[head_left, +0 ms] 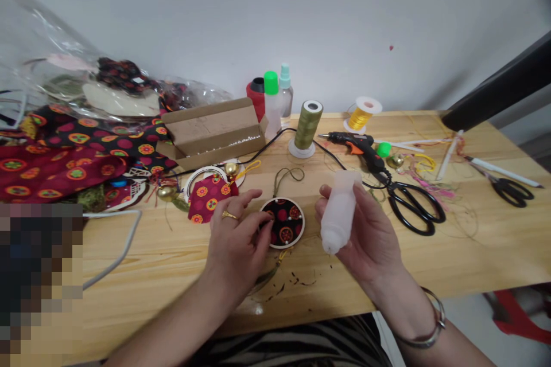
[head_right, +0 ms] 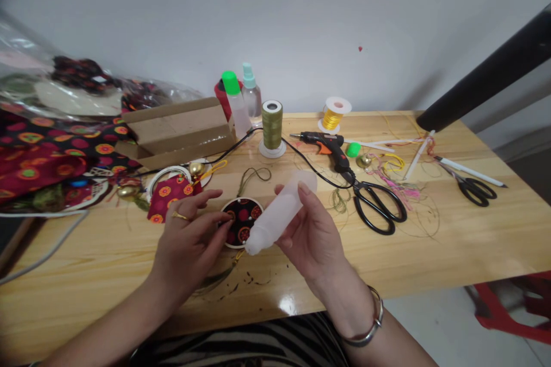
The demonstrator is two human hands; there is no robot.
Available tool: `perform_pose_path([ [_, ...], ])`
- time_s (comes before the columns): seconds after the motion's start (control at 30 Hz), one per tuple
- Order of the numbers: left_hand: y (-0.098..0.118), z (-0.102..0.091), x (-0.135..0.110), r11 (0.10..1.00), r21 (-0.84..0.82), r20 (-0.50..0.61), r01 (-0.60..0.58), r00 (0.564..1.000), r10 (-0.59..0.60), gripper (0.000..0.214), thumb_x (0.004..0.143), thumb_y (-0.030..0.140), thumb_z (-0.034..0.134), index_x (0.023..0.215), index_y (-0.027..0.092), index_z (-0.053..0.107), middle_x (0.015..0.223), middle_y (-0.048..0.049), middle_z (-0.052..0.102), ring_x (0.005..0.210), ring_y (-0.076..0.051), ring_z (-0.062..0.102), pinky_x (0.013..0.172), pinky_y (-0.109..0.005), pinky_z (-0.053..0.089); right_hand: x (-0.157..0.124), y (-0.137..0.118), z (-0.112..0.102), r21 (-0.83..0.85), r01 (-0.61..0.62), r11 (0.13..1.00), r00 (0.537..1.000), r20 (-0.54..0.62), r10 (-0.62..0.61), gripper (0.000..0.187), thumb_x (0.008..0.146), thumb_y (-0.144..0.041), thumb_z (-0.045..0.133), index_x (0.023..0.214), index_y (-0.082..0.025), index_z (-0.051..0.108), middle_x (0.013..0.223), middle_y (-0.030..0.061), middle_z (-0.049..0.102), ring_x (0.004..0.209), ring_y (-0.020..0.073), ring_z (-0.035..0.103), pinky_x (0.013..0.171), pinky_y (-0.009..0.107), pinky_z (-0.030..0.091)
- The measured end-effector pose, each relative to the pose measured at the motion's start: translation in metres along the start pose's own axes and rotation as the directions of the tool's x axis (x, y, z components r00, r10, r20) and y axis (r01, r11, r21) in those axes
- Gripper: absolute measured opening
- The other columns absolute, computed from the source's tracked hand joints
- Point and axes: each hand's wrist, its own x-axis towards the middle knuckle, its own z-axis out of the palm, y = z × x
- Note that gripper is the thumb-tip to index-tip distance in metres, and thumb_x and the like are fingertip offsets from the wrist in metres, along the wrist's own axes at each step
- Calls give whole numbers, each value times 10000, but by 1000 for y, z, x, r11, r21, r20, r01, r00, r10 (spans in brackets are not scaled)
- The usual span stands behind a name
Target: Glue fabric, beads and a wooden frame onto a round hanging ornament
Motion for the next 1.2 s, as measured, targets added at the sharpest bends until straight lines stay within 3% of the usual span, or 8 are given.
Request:
perform_pose_path([
  [0.33,1,-2,-1,1000,-4,-9,20,1000,-20,83,784,129,613,820,197,642,1167,-121,596,1012,-267,550,862,-509,457,-1,-1,1,-16,-5,1000,1000,10,5,298,624,-388,789,787,-152,707,666,25,698,603,123,626,493,173,534],
  [0.63,1,-2,-1,999,-12,1,36,999,-36,80,784,116,606,782,185,646,1156,-130,603,1008,-279,549,852,-523,451,-1,0,0,-36,-4,999,1000,-4,4,308,621,-401,789,790,-158,707,662,26,696,569,118,609,411,163,480],
  [0.87,1,-2,-2,998,-15,6,63,998,-62,87,797,142,604,765,210,648,1154,-101,610,1021,-272,546,838,-506,456,-1,-1,0,-66,15,998,999,50,-11,268,709,-428,725,806,-181,687,656,22,691,559,129,620,372,169,460],
  [1.2,1,-3,-1,999,-10,11,52,999,-52,98,791,134,607,748,201,665,1148,-112,608,995,-274,548,813,-506,461,0,-1,1,-27,-6,1000,1000,20,7,271,660,-390,758,776,-149,709,646,37,688,546,119,608,347,147,435],
])
